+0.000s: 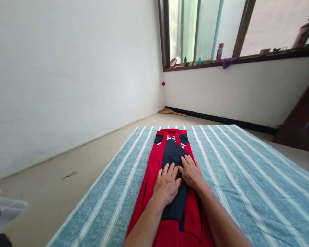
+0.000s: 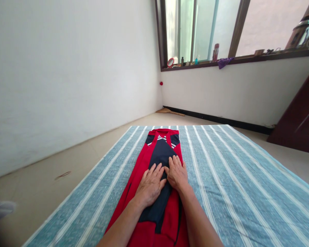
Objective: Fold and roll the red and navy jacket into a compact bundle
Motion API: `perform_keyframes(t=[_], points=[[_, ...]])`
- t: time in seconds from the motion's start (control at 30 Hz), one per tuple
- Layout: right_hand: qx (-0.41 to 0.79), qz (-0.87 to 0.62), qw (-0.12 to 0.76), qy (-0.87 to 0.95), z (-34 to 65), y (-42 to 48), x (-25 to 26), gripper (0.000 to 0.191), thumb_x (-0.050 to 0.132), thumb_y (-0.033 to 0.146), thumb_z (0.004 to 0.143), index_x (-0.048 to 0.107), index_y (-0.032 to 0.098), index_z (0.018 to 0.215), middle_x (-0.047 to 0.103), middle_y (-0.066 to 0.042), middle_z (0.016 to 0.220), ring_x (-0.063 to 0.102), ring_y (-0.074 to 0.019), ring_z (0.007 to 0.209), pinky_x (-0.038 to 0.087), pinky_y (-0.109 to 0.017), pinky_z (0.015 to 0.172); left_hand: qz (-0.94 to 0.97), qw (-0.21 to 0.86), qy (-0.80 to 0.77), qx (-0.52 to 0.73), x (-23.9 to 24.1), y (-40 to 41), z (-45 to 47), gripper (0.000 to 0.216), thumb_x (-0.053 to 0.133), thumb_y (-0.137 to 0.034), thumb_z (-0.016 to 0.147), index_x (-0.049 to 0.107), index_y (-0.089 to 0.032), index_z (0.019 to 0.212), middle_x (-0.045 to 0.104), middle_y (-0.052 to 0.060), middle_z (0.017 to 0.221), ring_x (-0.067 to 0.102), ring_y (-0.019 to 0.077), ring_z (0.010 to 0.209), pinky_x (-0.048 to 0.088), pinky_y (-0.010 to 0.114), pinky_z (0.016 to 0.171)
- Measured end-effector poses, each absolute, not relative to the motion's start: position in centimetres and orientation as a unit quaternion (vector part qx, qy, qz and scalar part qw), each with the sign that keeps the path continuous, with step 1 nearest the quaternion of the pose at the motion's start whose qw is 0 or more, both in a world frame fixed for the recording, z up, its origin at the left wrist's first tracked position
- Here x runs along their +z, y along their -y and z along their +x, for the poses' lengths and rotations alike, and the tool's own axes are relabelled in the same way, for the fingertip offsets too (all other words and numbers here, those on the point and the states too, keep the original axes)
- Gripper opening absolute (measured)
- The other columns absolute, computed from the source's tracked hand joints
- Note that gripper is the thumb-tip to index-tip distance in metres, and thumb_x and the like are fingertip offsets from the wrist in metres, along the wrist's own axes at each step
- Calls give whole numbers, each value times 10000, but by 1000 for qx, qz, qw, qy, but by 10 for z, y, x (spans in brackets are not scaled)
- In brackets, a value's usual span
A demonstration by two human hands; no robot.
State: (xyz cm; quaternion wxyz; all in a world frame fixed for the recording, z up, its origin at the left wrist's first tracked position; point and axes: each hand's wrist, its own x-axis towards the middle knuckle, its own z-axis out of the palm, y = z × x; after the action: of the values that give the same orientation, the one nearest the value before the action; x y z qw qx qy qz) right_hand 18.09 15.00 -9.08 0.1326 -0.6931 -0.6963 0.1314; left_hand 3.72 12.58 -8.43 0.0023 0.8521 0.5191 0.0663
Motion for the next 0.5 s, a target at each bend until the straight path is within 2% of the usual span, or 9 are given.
perform_keyframes(t=[0.2, 0.5], points=[[154, -695, 114, 693, 182, -150, -89, 621, 265, 484, 948, 241, 138, 1463, 128, -97, 1541, 62, -218, 1419, 72, -498, 1108, 852, -2, -521, 55, -83, -126, 38, 501, 339, -428, 965, 382, -204, 1411, 303, 29, 1506, 212, 247, 1391, 261, 464, 1099], [140, -690, 141, 696, 182, -151, -86, 630, 261, 508, 946, 254, 146, 1461, 136, -89, 1539, 61, -213, 1419, 41, -482, 1115, 854, -11, -518, 54, -84, -127, 37, 499, 331, -423, 963, 399, -194, 1401, 314, 23, 1499, 221, 247, 1388, 270, 461, 1095]])
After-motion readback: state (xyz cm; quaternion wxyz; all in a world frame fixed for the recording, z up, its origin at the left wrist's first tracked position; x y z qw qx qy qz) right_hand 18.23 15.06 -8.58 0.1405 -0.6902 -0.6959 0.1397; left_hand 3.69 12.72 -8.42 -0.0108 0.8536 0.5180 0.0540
